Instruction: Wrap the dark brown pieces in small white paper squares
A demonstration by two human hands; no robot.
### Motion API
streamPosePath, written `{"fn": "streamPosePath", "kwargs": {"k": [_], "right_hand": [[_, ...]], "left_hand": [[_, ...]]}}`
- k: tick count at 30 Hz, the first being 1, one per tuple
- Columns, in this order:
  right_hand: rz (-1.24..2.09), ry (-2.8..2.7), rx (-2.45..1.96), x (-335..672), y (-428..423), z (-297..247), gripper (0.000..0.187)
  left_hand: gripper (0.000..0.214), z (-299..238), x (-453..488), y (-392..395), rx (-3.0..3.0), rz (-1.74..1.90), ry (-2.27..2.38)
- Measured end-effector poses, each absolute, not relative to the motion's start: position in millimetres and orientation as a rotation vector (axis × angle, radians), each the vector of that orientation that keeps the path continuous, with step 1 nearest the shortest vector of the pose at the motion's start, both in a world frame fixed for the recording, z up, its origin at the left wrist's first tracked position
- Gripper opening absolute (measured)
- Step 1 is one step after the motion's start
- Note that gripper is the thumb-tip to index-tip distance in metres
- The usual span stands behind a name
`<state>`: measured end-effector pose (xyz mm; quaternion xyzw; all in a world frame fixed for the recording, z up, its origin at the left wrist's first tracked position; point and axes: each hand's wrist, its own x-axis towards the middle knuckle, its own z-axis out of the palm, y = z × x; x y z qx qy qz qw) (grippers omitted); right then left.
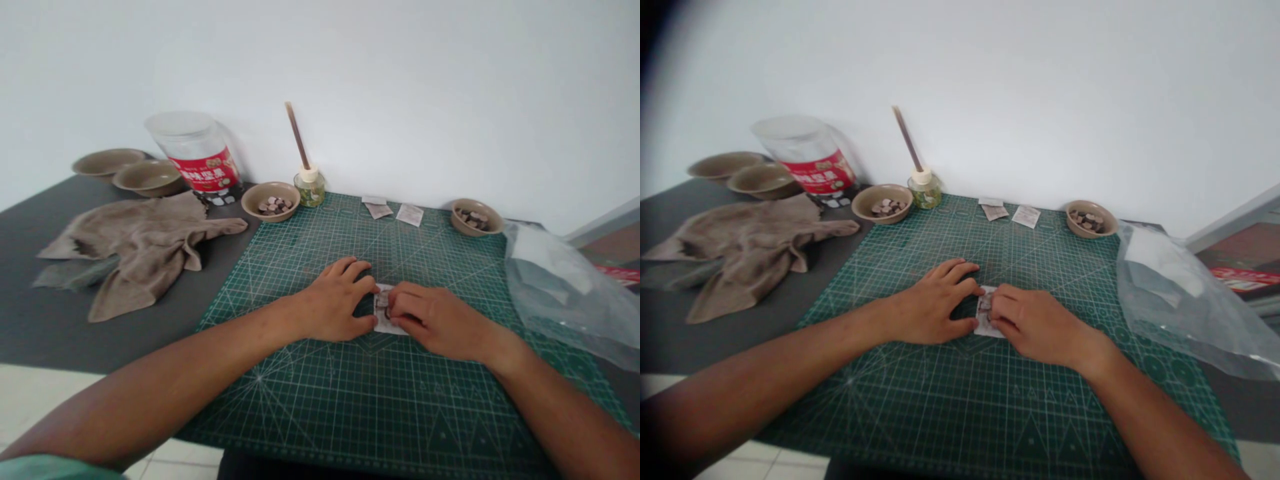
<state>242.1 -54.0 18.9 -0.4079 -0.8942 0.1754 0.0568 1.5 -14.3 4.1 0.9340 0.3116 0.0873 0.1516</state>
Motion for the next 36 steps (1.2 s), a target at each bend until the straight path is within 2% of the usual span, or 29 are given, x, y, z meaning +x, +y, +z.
{"fn": "streamPosePath", "kwargs": {"k": [5, 11, 16, 20, 25, 31, 36], "right_hand": [[0.405, -2.666, -1.337, 242, -52, 20, 0.016], [0.543, -2.727, -1.178, 244, -55, 20, 0.015], [0.374, -2.644, -1.351, 247, -52, 19, 0.015], [0.489, -2.714, -1.243, 248, -53, 20, 0.015], [0.360, -2.638, -1.358, 248, -52, 20, 0.016], [0.484, -2.744, -1.209, 248, -57, 20, 0.016], [0.313, -2.651, -1.369, 253, -53, 18, 0.015]], "left_hand": [[0.048, 3, 1, -14, 2.690, 0.261, 0.899], [0.047, 4, 1, -14, 2.677, 0.254, 0.893], [0.048, 5, 2, -14, 2.674, 0.248, 0.901], [0.048, 4, 1, -14, 2.676, 0.242, 0.900], [0.049, 2, 1, -13, 2.675, 0.225, 0.906], [0.048, 3, 1, -12, 2.661, 0.216, 0.897], [0.049, 2, 1, -12, 2.657, 0.220, 0.912]]}}
